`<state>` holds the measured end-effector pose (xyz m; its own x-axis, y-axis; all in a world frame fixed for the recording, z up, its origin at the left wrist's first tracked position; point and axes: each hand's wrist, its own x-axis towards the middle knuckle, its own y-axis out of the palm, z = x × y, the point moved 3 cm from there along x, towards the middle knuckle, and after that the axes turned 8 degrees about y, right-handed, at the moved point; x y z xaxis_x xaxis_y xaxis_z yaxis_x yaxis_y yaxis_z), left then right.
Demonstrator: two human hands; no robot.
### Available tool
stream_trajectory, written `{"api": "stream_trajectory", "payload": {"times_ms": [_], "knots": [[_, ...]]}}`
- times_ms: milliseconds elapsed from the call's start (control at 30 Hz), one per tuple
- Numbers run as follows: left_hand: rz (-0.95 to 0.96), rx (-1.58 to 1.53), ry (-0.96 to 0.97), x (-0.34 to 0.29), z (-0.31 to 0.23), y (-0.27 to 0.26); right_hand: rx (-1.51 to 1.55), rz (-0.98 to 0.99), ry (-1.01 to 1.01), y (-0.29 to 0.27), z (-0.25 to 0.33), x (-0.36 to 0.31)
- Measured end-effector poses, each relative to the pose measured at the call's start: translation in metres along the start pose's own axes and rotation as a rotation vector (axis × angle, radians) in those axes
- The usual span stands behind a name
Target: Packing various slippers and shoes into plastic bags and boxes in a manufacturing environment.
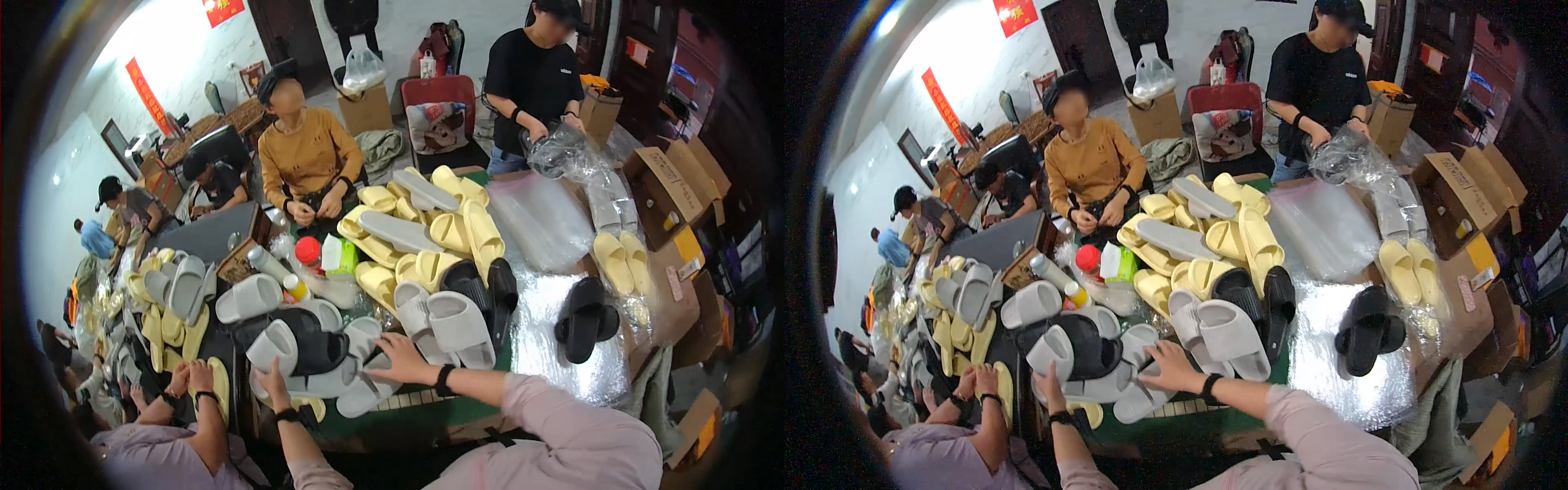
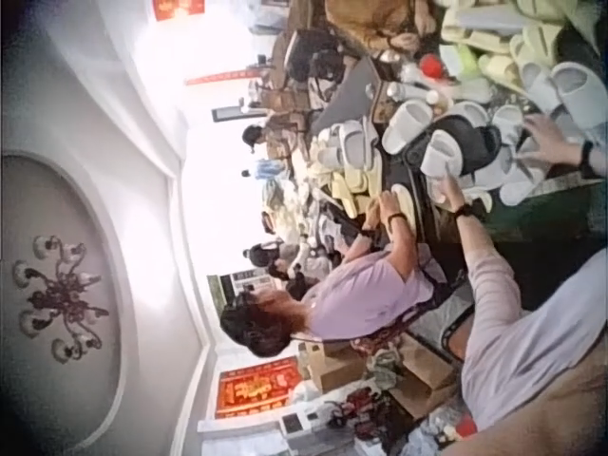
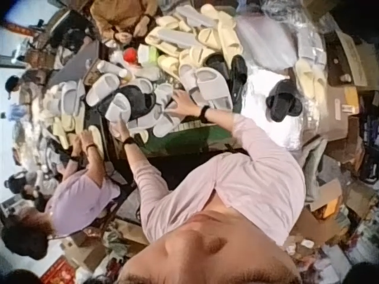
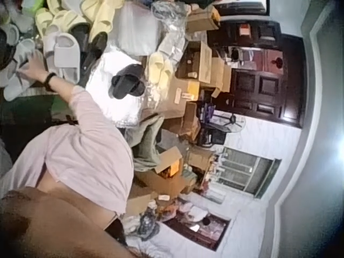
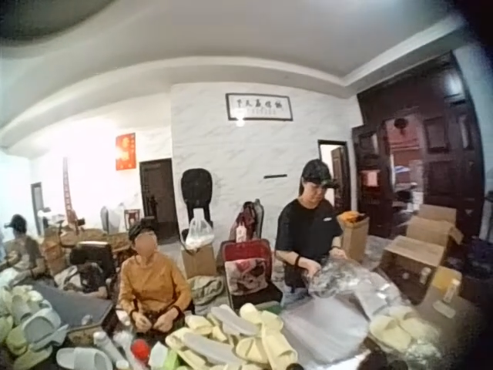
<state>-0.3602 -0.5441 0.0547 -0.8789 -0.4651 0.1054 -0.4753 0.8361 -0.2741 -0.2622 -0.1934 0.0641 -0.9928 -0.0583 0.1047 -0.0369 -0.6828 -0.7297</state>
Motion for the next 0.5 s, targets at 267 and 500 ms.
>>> {"api": "stream_trajectory", "payload": {"times_ms": [267,500], "knots": [[0.016,0.144,-0.112,-0.05,0.005,0.022,0.319,0.179,0.745,0.072,-0.054,0.023],[0.096,0.024,-0.186,-0.103,-0.014,0.043,1.082,0.209,0.925,0.121,-0.055,0.018]]}}
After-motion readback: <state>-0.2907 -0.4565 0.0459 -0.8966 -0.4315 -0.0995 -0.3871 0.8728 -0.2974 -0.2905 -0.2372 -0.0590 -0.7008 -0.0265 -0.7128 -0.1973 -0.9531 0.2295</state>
